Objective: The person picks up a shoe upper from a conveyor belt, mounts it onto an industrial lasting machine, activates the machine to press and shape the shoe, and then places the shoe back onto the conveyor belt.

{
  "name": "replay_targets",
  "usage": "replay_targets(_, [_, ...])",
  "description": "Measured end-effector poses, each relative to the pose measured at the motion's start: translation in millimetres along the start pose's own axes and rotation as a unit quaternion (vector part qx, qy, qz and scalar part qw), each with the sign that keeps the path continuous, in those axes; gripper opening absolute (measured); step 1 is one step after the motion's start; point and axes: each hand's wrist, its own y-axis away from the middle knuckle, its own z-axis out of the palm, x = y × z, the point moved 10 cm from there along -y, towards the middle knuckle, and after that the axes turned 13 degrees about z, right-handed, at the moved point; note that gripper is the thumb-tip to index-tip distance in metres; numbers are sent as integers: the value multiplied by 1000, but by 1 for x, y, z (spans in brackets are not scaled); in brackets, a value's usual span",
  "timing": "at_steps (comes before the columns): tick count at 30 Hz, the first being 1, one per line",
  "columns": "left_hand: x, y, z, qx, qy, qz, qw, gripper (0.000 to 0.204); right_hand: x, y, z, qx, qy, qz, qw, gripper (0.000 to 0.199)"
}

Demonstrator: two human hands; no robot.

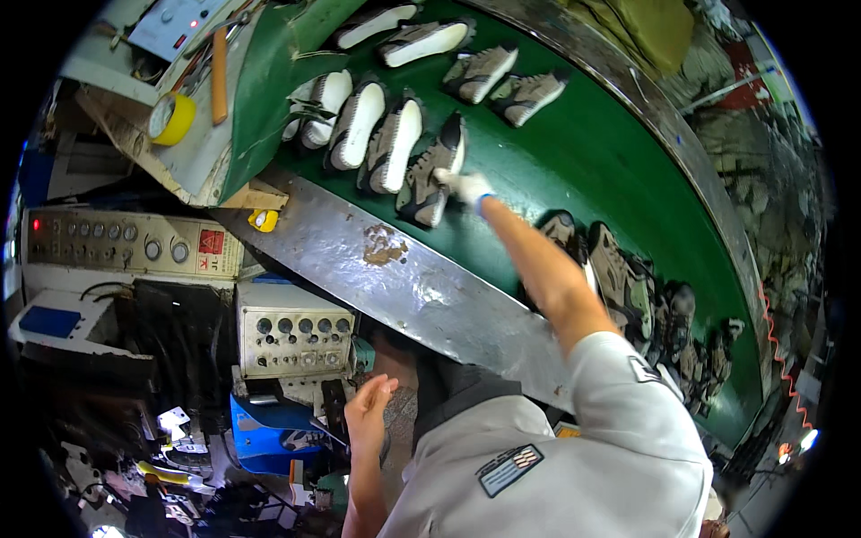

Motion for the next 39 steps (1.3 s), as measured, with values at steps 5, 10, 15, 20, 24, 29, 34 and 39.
replay_targets(5, [-1,32,-44,83,29,21,996,28,-17,50,73,-19,-312,-40,949,72])
replay_targets(10, [12,53,-106,172,32,60,983,28,37,180,82,-370,-368,71,850,59])
replay_targets(15, [75,47,-166,192,29,169,966,36,29,410,140,-651,-447,85,608,77])
replay_targets(20, [89,55,-216,174,199,194,945,49,30,485,259,-649,-274,142,695,56])
replay_targets(24, [30,121,-304,367,233,162,886,27,-7,566,315,-562,-51,-25,825,46])
replay_targets(29, [-23,180,-368,465,336,172,801,31,2,650,397,-653,-84,35,752,39])
replay_targets(34, [-35,207,-415,532,355,243,729,44,-6,680,459,-636,-32,-28,770,41])
replay_targets(39, [-34,213,-454,550,349,290,702,53,-20,706,502,-644,-51,-54,762,38])
